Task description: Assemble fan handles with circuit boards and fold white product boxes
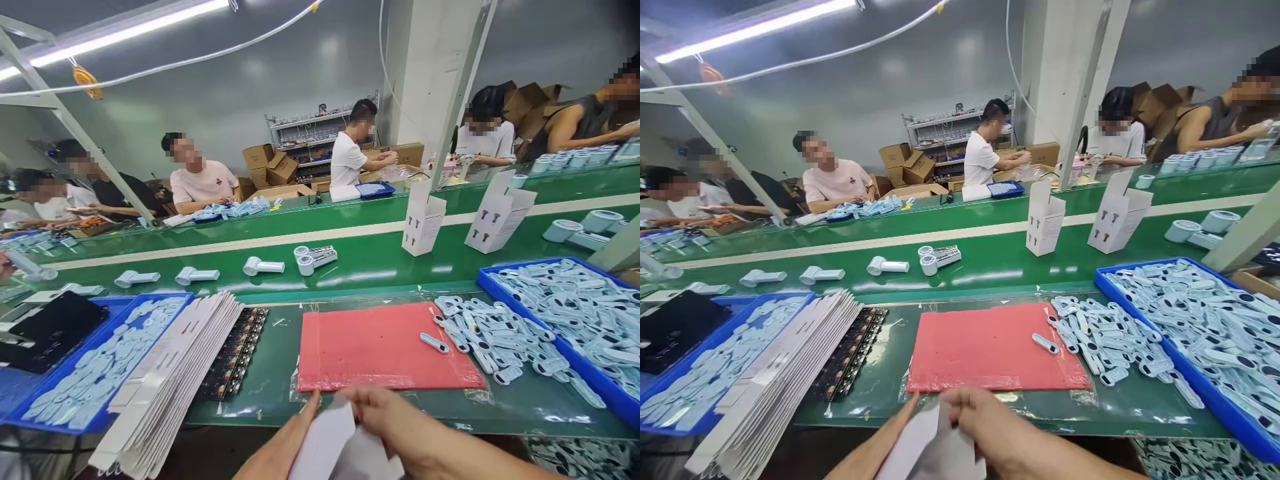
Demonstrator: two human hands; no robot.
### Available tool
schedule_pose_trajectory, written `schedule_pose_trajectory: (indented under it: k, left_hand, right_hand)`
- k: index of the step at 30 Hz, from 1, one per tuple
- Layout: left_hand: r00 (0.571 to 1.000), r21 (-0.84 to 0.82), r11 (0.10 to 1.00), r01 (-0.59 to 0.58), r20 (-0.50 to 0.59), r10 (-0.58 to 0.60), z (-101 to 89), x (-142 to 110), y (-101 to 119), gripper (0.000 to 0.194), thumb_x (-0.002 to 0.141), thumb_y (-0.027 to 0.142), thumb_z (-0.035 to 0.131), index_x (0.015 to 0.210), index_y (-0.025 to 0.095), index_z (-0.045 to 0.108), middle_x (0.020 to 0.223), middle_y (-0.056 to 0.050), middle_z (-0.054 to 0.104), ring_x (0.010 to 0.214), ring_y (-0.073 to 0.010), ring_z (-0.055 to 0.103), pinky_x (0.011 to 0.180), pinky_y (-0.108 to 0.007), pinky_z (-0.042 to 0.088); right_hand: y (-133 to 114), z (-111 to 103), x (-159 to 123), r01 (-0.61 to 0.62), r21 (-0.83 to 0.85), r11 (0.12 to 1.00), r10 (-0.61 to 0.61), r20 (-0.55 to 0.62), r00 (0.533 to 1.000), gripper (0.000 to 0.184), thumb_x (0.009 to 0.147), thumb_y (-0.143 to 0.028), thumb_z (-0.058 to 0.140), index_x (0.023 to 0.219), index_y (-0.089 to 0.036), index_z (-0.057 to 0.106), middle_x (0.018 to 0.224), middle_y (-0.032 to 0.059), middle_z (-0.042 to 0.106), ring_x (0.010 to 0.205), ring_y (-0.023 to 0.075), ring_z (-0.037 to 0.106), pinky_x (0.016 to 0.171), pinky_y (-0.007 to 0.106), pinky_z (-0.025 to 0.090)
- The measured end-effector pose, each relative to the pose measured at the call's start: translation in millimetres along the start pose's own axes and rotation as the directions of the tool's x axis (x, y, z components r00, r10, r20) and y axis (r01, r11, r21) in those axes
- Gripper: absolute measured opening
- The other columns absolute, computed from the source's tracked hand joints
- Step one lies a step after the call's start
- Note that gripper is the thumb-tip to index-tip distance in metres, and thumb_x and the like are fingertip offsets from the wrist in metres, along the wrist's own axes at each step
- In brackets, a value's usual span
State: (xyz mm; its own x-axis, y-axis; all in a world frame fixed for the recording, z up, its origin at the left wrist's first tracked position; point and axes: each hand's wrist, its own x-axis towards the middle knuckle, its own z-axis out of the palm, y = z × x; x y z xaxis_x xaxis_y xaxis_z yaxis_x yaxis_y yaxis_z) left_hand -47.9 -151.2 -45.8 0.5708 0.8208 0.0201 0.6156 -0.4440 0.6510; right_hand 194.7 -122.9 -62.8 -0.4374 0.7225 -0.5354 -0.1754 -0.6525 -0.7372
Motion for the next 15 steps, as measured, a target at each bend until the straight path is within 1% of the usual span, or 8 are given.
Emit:
schedule_pose_trajectory:
  k: [2,4,5,7,9,10,12,15]
  left_hand:
    - [0.998,0.046,0.998,-0.044,-0.041,0.046,-27.6,10,15,0.109,0.072,0.039,0.079,0.159,0.037,0.013,0.156,-0.009,0.042,0.132,-0.0345,0.055,0.102,-0.047,0.053]
    - [0.994,0.1,0.995,-0.029,-0.106,0.04,-53.4,22,32,0.107,0.073,0.034,0.08,0.159,0.034,0.016,0.158,-0.011,0.039,0.135,-0.0368,0.051,0.104,-0.053,0.05]
    - [0.988,0.117,0.993,-0.009,-0.151,0.027,-63.5,29,41,0.105,0.074,0.032,0.079,0.159,0.032,0.017,0.157,-0.011,0.039,0.136,-0.0373,0.05,0.106,-0.055,0.049]
    - [0.971,0.114,0.993,0.01,-0.238,0.017,-75.9,41,54,0.106,0.072,0.027,0.079,0.159,0.031,0.018,0.157,-0.011,0.041,0.135,-0.0377,0.051,0.107,-0.058,0.047]
    - [0.962,0.08,0.997,-0.004,-0.272,0.026,-79.2,52,61,0.111,0.067,0.025,0.082,0.159,0.031,0.019,0.155,-0.011,0.045,0.131,-0.0374,0.055,0.107,-0.057,0.048]
    - [0.96,0.06,0.998,-0.015,-0.278,0.032,-78.5,56,63,0.113,0.065,0.024,0.083,0.158,0.031,0.02,0.153,-0.011,0.047,0.128,-0.0369,0.058,0.105,-0.056,0.05]
    - [0.954,0.041,0.998,-0.047,-0.295,0.057,-74.9,62,65,0.112,0.064,0.025,0.084,0.158,0.031,0.021,0.147,-0.01,0.054,0.118,-0.0345,0.064,0.098,-0.051,0.056]
    - [0.92,0.105,0.987,-0.121,-0.361,0.152,-68.4,68,67,0.113,0.063,0.028,0.086,0.157,0.031,0.023,0.134,-0.01,0.061,0.103,-0.0292,0.068,0.085,-0.043,0.061]
  right_hand:
    - [-29,3,-13,0.146,0.002,0.989,-0.146,-0.025,0.989,0.053,0.072,-0.047,0.075,0.116,-0.019,0.068,0.097,0.0061,0.073,0.065,0.0133,0.061,0.056,0.023,0.045]
    - [-52,5,-23,0.413,-0.041,0.91,-0.415,-0.075,0.907,0.054,0.084,-0.054,0.067,0.129,-0.024,0.061,0.119,0.0089,0.068,0.094,0.0204,0.067,0.077,0.032,0.054]
    - [-59,6,-27,0.566,-0.107,0.818,-0.575,-0.092,0.813,0.051,0.089,-0.054,0.063,0.132,-0.027,0.058,0.128,0.0093,0.064,0.108,0.0233,0.064,0.089,0.037,0.053]
    - [-64,9,-31,0.803,-0.304,0.512,-0.848,-0.028,0.53,0.045,0.094,-0.048,0.061,0.135,-0.03,0.057,0.138,0.0092,0.059,0.125,0.0266,0.055,0.105,0.042,0.046]
    - [-61,15,-30,0.881,-0.433,0.191,-0.955,0.127,0.269,0.044,0.093,-0.039,0.065,0.135,-0.032,0.058,0.136,0.0091,0.06,0.127,0.0287,0.054,0.108,0.044,0.044]
    - [-58,18,-28,0.891,-0.446,0.082,-0.963,0.196,0.187,0.044,0.093,-0.036,0.065,0.136,-0.032,0.058,0.132,0.0093,0.063,0.124,0.0293,0.056,0.106,0.045,0.046]
    - [-52,24,-24,0.91,-0.415,-0.004,-0.968,0.229,0.1,0.045,0.094,-0.031,0.062,0.139,-0.033,0.055,0.118,0.0089,0.069,0.11,0.0283,0.064,0.096,0.044,0.053]
    - [-50,28,-21,0.939,-0.341,0.052,-0.993,0.086,0.086,0.036,0.099,-0.028,0.054,0.135,-0.034,0.058,0.101,0.0066,0.071,0.089,0.0231,0.067,0.077,0.035,0.057]
